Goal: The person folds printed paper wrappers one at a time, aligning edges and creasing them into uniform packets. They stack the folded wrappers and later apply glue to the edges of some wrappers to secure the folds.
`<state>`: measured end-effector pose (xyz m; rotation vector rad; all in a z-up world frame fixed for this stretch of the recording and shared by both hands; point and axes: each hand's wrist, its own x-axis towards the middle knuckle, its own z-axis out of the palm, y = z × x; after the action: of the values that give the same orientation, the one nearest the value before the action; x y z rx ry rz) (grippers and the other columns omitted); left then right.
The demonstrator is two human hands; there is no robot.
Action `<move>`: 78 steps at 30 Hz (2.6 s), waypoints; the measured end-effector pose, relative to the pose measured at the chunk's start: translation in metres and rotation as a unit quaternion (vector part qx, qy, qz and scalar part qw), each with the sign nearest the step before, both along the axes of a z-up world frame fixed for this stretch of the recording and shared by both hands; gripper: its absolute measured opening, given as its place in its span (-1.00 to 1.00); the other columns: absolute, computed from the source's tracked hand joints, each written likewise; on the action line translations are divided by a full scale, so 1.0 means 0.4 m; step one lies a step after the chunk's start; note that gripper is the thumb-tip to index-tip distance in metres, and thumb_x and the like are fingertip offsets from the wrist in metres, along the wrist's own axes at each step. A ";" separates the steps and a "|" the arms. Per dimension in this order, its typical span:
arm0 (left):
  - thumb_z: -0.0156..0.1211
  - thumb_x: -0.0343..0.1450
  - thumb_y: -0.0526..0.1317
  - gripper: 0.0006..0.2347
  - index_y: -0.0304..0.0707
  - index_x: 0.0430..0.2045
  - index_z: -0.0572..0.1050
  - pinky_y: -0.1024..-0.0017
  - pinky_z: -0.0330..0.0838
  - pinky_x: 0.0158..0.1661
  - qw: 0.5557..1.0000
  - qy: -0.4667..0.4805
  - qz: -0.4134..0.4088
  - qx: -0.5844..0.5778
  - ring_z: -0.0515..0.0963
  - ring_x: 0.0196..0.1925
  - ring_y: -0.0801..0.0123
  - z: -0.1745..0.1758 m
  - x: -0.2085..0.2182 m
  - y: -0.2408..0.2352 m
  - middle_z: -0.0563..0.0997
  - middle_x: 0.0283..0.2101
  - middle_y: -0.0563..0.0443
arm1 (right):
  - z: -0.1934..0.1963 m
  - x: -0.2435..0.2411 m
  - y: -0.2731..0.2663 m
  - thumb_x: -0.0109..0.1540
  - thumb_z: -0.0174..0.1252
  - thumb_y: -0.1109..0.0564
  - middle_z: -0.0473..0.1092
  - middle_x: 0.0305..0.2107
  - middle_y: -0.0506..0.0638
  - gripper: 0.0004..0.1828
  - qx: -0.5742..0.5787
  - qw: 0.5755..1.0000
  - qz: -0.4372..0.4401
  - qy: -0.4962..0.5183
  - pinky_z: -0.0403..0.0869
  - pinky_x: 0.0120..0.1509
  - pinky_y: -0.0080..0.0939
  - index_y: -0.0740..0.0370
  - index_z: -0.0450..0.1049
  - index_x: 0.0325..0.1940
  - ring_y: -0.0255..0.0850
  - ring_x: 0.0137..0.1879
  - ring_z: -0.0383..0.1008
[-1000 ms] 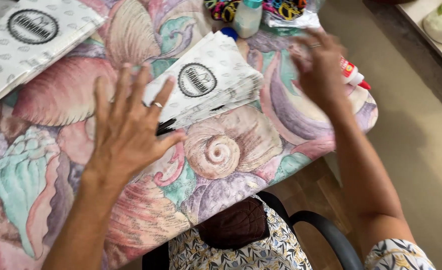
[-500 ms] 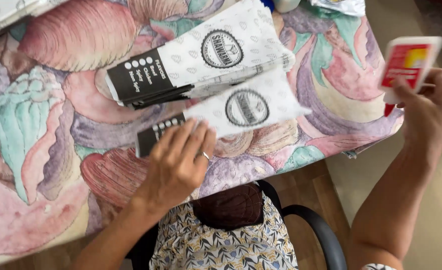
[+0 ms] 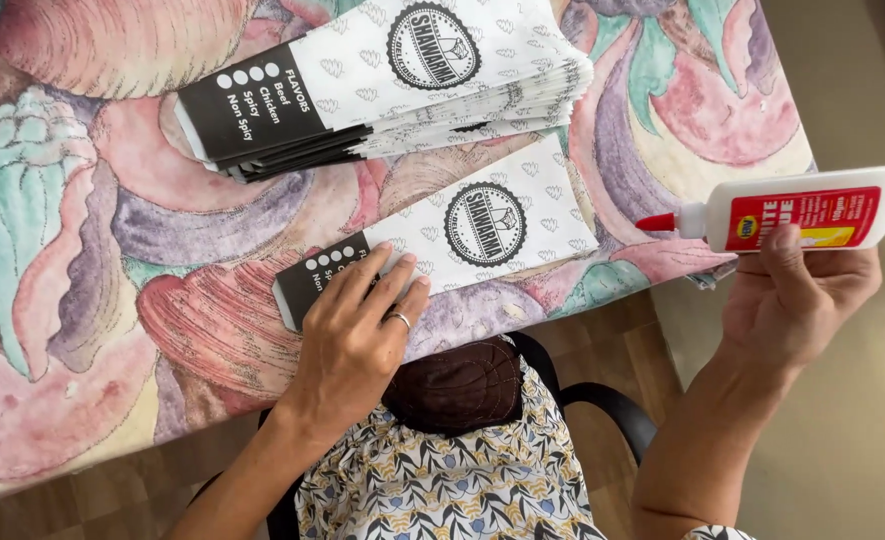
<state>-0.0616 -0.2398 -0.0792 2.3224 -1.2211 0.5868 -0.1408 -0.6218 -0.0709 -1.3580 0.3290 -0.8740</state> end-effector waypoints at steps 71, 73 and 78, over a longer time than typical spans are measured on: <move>0.26 0.31 -0.22 -0.88 -0.25 -0.62 0.57 -0.14 0.43 -0.31 0.935 0.353 -0.039 -0.026 0.62 -0.38 -0.37 0.047 0.248 0.025 0.59 -0.64 -0.28 | -0.176 0.089 0.429 0.01 0.47 0.37 0.52 -0.30 0.23 -0.45 -0.067 0.981 0.181 -0.010 0.59 0.17 0.03 0.30 0.36 0.00 -0.03 -0.04 0.60; 0.27 0.32 -0.23 -0.88 -0.23 -0.63 0.58 -0.08 0.46 -0.29 0.930 0.364 -0.039 -0.026 0.63 -0.41 -0.30 0.052 0.254 0.031 0.59 -0.65 -0.23 | -0.181 0.101 0.468 0.01 0.47 0.37 0.53 -0.29 0.23 -0.45 -0.070 0.977 0.202 -0.012 0.59 0.16 0.03 0.29 0.38 0.01 -0.06 -0.04 0.60; 0.28 0.34 -0.23 -0.89 -0.21 -0.59 0.62 -0.01 0.51 -0.26 0.922 0.382 -0.052 -0.033 0.66 -0.39 -0.21 0.075 0.258 0.040 0.62 -0.63 -0.18 | -0.162 0.110 0.560 0.10 0.40 0.36 0.53 -0.27 0.30 -0.52 -0.118 0.961 0.250 -0.017 0.59 0.09 0.16 0.31 0.41 0.06 0.02 -0.12 0.61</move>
<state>0.0415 -0.2239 -0.0491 2.0778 -0.9029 -0.3088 -0.0970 -0.3978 -0.1357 -1.5519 -0.1525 -0.5191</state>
